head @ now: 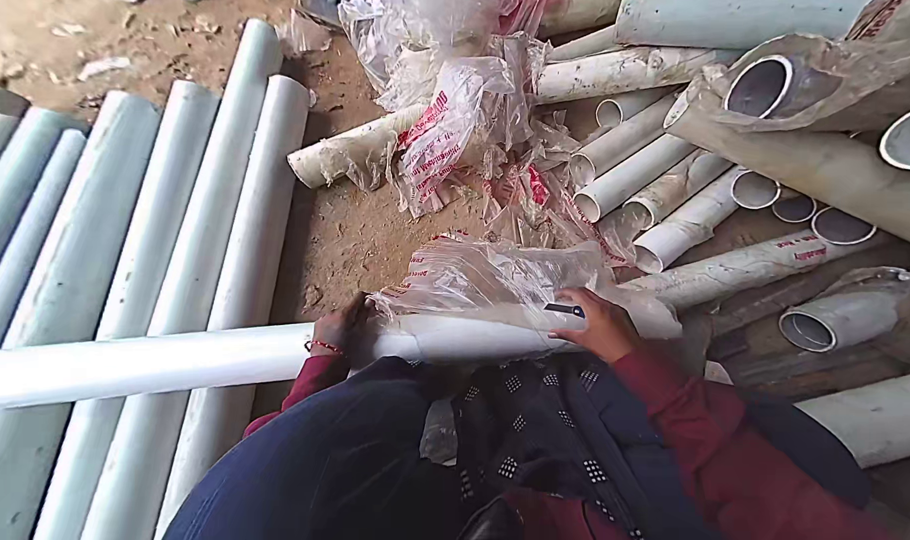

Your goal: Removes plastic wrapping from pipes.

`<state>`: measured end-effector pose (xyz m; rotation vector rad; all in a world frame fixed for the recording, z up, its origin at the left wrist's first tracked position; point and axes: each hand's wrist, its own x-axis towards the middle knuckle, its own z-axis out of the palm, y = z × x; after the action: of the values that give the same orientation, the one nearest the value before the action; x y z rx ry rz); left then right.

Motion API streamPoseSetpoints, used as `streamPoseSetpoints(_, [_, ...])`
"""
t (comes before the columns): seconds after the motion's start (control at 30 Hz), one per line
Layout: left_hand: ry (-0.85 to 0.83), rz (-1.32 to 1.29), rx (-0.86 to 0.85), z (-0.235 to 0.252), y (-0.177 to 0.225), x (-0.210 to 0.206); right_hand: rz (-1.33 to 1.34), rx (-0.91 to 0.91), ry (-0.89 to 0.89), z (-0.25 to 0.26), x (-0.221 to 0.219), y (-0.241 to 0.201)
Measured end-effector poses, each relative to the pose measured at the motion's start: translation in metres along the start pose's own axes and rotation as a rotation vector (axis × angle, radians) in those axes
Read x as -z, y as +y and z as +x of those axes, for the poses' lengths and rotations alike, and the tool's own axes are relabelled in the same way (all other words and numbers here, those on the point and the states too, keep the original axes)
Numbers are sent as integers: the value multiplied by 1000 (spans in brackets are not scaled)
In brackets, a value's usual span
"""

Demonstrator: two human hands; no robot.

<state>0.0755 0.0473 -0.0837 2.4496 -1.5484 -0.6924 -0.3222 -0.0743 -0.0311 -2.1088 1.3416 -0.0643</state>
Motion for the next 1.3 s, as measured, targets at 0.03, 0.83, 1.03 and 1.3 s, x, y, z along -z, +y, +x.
streamPoseSetpoints(0.03, [-5,14,14,1,0,1,-52,47,-31,1,-15,0])
streamPoseSetpoints(0.83, [378,-20,-395,-8,-4,-38,123,-327,680,-21,130,44])
streamPoseSetpoints(1.03, [214,85,-425,14,-25,-47,41,-600,153,-17,101,96])
streamPoseSetpoints(1.3, [220,276,-465,4,-6,-63,-22,-528,74,46,39,67])
